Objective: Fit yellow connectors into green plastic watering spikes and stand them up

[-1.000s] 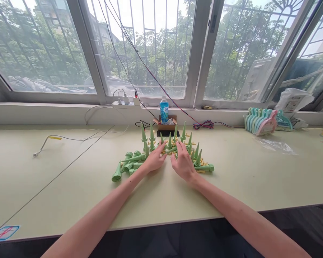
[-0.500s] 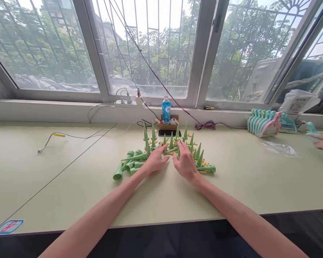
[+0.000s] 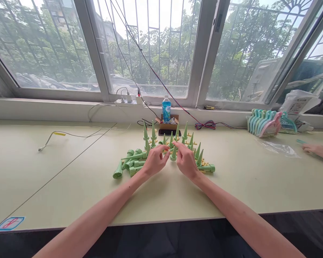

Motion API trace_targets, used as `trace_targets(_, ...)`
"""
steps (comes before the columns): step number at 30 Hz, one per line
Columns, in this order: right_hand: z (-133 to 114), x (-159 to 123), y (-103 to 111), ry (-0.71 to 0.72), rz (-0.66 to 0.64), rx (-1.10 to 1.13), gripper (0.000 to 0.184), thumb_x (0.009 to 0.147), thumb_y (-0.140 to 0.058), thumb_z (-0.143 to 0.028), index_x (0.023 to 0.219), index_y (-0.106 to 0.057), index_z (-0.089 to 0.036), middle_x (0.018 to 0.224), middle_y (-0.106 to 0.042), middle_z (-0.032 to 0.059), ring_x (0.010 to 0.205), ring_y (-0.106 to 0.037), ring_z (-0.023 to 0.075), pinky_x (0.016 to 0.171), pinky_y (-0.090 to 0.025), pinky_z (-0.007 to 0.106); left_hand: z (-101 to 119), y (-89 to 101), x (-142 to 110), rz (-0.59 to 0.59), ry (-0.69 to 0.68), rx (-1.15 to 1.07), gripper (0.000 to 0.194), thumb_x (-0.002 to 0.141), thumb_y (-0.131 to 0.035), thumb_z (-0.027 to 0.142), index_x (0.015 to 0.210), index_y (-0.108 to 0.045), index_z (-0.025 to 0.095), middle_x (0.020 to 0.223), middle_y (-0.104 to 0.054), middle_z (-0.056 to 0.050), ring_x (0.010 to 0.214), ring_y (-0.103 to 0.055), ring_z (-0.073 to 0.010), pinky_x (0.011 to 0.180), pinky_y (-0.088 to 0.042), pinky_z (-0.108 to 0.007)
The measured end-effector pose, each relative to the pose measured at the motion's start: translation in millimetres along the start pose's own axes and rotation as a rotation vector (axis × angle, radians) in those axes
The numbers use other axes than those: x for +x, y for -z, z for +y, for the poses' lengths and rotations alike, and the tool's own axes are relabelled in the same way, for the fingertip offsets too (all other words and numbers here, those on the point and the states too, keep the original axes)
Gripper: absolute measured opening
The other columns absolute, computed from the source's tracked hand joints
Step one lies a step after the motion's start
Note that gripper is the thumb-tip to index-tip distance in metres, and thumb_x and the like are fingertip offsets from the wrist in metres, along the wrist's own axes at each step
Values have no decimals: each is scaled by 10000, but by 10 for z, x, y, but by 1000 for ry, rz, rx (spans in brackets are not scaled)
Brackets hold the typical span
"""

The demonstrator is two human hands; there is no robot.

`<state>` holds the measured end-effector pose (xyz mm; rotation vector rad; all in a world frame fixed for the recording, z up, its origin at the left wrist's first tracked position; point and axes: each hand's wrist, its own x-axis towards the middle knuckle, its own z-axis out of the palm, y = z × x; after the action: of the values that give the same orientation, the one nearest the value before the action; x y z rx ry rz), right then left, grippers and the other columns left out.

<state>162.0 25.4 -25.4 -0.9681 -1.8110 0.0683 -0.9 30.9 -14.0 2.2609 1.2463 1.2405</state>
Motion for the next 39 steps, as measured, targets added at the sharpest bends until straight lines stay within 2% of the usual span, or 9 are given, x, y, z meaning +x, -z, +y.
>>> trace_targets(5, -22, -3, 32, 31, -45, 53, 449, 890, -371, -58, 1243, -611, -196, 1230, -667, 89, 1187, -601, 204, 991, -495, 373, -6, -45, -60, -100, 14, 10, 215, 880, -541, 340, 1005, -621, 184, 995, -697, -24, 457, -398, -63, 587, -435, -265)
trace_targets(9, -46, -13, 42, 46, -104, 83, 443, 871, -375, -47, 1214, -623, -177, 1160, -694, 88, 1114, -635, 197, 931, -516, 349, -9, -39, -64, -142, 31, 29, 143, 864, -539, 293, 923, -608, 182, 928, -691, -1, 455, -402, -63, 599, -421, -259)
trace_targets(12, -73, -23, 49, 9, -131, 87, 425, 894, -377, -81, 1246, -600, -171, 1098, -708, 84, 973, -674, 186, 840, -534, 318, 2, -23, -61, -154, 23, 50, 91, 851, -535, 261, 825, -574, 182, 861, -675, 14, 471, -415, -69, 608, -411, -258)
trace_targets(16, -100, -19, 59, -72, -100, 96, 440, 938, -358, -131, 1344, -503, -218, 1164, -678, 76, 832, -676, 156, 777, -533, 296, 2, -9, -63, -129, 34, 68, 113, 842, -539, 265, 765, -542, 183, 784, -648, 12, 508, -443, -86, 618, -409, -265)
trace_targets(20, -33, -16, 38, -107, -46, 47, 392, 930, -365, -129, 1284, -525, -184, 1197, -661, 102, 995, -662, 196, 863, -527, 339, -16, 2, -66, -96, 65, 84, 112, 816, -556, 265, 738, -539, 186, 713, -605, 13, 534, -485, -109, 613, -415, -269)
trace_targets(25, 76, -49, -18, -128, -136, -59, 400, 886, -377, -83, 1236, -570, -82, 1218, -644, 180, 1161, -603, 250, 997, -477, 406, -6, 21, -71, -95, 103, 71, 100, 816, -538, 263, 746, -537, 191, 685, -596, 7, 568, -528, -138, 620, -436, -281)
trace_targets(32, 46, -69, -28, -206, -232, -90, 450, 863, -412, -72, 1299, -523, -69, 1242, -626, 190, 1159, -601, 253, 997, -477, 402, 19, 27, -88, -92, 102, 116, 91, 813, -551, 273, 811, -532, 184, 908, -656, -33, 610, -547, -135, 687, -453, -309)
trace_targets(39, 45, -78, -24, -257, -281, -119, 485, 841, -433, -62, 1323, -484, -85, 1170, -646, 183, 1075, -626, 245, 928, -497, 388, 8, 12, -102, -102, 120, 144, 114, 807, -561, 272, 866, -517, 185, 928, -638, -39, 647, -538, -144, 714, -444, -321)
